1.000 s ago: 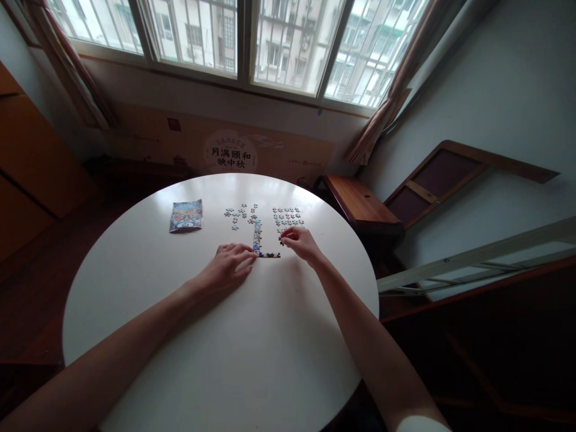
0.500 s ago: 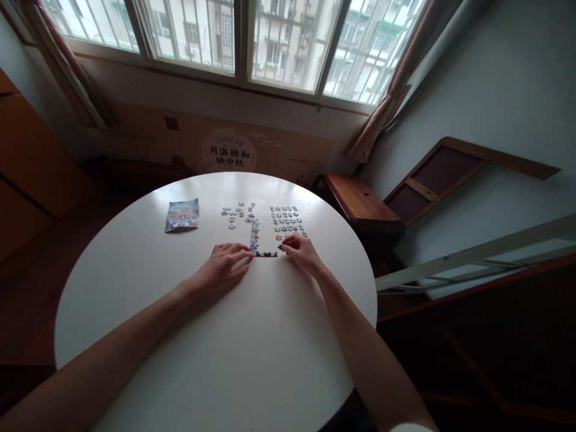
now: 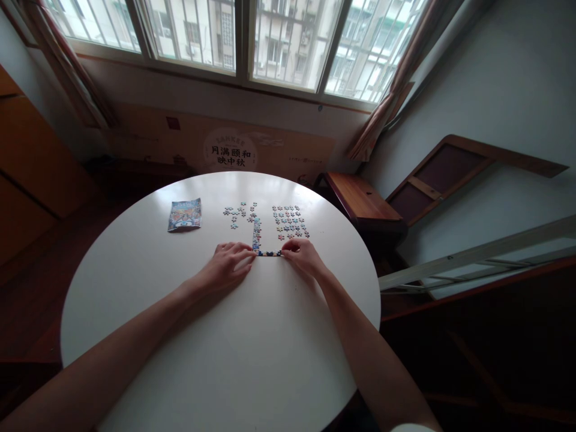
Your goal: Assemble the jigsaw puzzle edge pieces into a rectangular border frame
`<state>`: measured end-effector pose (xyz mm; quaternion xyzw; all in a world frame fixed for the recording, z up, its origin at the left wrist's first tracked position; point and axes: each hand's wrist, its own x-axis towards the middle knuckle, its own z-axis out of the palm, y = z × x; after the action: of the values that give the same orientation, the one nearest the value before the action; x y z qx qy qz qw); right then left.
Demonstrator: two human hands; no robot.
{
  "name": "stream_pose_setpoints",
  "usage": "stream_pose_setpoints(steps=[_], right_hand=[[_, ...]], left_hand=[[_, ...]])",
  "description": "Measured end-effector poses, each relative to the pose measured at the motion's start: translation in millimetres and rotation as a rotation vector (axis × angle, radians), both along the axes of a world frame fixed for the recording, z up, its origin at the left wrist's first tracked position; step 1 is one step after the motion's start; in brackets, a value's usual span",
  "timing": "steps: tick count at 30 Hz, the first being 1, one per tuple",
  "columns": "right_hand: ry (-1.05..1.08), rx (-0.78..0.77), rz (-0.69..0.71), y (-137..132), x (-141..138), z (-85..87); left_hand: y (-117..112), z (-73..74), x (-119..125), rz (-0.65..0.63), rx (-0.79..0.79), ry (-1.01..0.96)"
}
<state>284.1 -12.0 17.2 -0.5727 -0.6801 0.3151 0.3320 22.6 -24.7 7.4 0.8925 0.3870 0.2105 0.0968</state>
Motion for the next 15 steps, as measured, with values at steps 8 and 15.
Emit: stream_pose_setpoints(steps=[8, 15], right_hand=[[-0.092, 0.031, -0.016, 0.1, -0.2, -2.9], [-0.170, 0.038, -0.011, -3.0, -2.3, 4.5]], left_hand=[[0.9, -1.2, -0.7, -0.001, 0.006, 0.000], [1.0, -1.7, -0.4, 0.002, 0.006, 0.006]])
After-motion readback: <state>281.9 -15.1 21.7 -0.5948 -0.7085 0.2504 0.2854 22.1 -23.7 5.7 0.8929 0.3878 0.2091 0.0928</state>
